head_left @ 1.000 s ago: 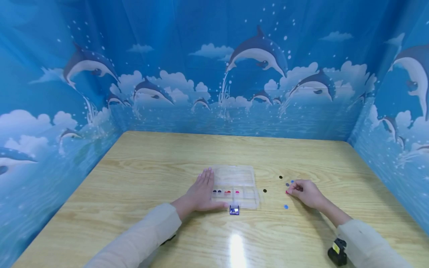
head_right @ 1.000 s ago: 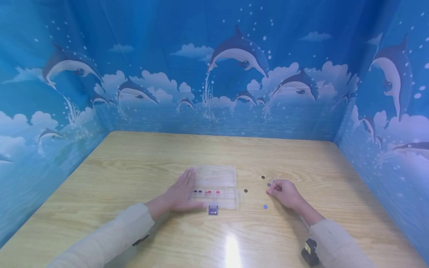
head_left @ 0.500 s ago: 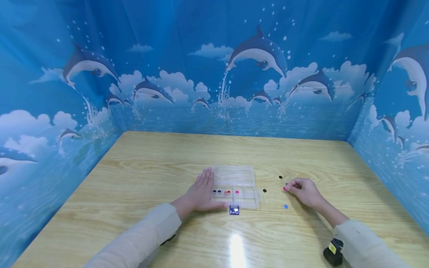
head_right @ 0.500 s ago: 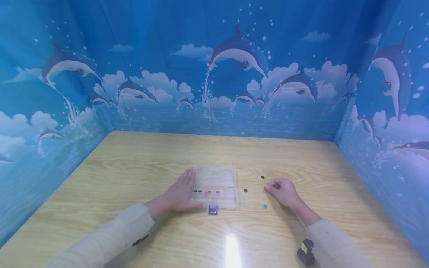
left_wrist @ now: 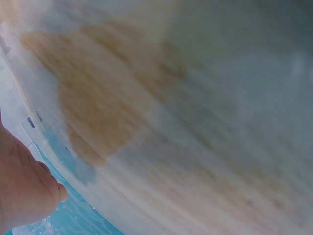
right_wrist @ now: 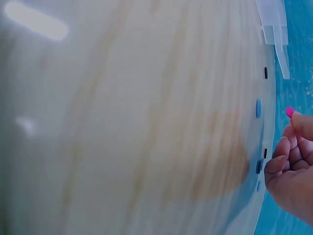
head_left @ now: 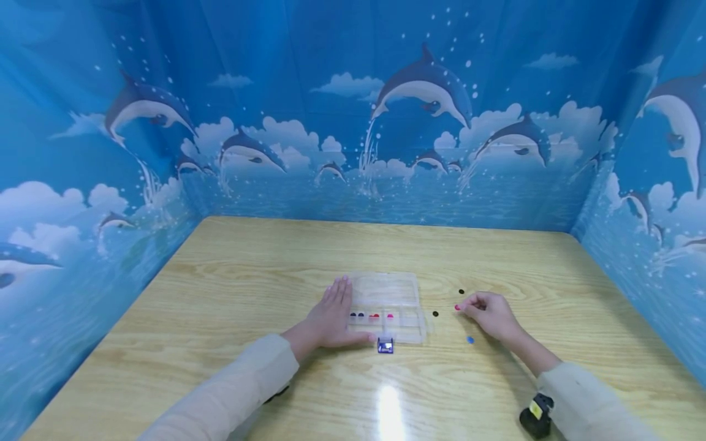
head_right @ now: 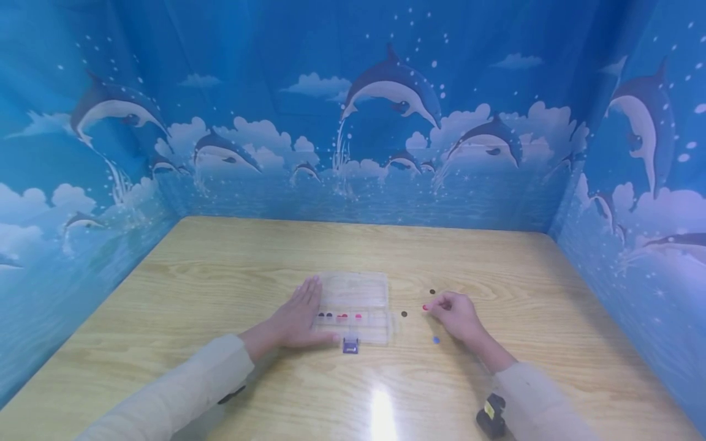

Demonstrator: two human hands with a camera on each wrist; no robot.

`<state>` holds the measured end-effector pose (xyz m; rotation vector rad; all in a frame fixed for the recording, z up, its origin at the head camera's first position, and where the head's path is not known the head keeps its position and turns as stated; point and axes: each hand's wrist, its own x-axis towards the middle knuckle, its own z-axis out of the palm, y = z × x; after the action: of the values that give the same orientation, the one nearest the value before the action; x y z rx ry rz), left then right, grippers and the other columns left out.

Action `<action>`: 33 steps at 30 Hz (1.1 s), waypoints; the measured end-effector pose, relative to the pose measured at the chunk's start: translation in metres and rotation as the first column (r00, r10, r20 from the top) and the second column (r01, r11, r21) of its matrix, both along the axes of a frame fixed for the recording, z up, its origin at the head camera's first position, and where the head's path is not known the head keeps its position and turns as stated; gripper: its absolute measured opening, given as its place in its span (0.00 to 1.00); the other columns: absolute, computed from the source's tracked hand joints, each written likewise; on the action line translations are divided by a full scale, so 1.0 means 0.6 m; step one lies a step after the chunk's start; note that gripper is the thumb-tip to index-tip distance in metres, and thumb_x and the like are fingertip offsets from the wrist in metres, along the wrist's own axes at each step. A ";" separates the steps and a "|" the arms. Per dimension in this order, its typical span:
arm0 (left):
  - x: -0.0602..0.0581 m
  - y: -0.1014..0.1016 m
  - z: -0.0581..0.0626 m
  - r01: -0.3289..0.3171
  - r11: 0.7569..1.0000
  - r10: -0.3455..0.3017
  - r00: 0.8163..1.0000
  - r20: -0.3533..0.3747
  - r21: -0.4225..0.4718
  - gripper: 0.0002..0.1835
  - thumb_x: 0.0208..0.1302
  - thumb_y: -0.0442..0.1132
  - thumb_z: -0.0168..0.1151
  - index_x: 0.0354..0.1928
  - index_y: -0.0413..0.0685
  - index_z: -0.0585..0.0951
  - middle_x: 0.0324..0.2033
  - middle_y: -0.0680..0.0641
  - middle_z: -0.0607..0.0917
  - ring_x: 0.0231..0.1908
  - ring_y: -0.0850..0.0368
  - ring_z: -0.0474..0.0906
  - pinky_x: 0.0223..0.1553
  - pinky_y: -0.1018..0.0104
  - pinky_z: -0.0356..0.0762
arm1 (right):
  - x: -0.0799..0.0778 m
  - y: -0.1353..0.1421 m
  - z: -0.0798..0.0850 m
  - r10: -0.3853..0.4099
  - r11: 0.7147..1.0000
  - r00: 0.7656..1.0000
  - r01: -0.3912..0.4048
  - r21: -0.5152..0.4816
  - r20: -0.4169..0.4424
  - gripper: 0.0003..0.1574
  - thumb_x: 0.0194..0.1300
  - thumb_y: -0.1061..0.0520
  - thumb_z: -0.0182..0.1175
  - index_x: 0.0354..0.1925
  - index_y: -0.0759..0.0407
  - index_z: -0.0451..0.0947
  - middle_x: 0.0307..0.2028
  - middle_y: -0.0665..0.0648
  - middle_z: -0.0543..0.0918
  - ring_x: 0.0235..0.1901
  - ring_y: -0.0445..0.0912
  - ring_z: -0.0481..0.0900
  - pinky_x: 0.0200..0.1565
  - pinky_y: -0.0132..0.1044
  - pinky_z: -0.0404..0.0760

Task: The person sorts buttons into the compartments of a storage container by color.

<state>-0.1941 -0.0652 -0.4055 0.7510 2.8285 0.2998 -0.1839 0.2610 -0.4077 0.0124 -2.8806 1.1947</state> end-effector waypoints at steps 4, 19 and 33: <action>0.001 0.001 0.002 -0.006 1.000 0.006 1.000 0.006 -0.005 0.62 0.52 0.75 0.48 0.71 0.33 0.39 0.71 0.35 0.37 0.72 0.41 0.33 0.73 0.53 0.39 | -0.002 -0.005 -0.002 -0.015 1.000 1.000 0.015 -0.009 0.009 0.07 0.62 0.61 0.57 0.33 0.65 0.79 0.26 0.55 0.81 0.24 0.39 0.69 0.26 0.27 0.70; -0.002 0.002 -0.001 -0.008 1.000 0.008 1.000 -0.001 -0.029 0.63 0.51 0.76 0.47 0.71 0.33 0.39 0.71 0.35 0.37 0.72 0.41 0.34 0.73 0.53 0.40 | 0.001 -0.018 0.002 -0.037 0.996 0.999 0.038 -0.082 0.020 0.07 0.62 0.62 0.56 0.34 0.66 0.78 0.30 0.56 0.82 0.25 0.38 0.70 0.26 0.27 0.71; -0.003 0.003 0.001 -0.006 1.000 0.006 1.000 0.001 -0.021 0.63 0.51 0.76 0.48 0.71 0.33 0.40 0.71 0.35 0.37 0.72 0.41 0.34 0.73 0.54 0.39 | -0.001 -0.022 -0.001 -0.031 0.994 0.999 0.034 -0.105 0.026 0.08 0.62 0.62 0.57 0.35 0.66 0.79 0.26 0.53 0.80 0.24 0.37 0.68 0.26 0.27 0.69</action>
<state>-0.1958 -0.0632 -0.4050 0.7377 2.8293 0.2706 -0.1848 0.2479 -0.4083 -0.0507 -2.8223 1.3485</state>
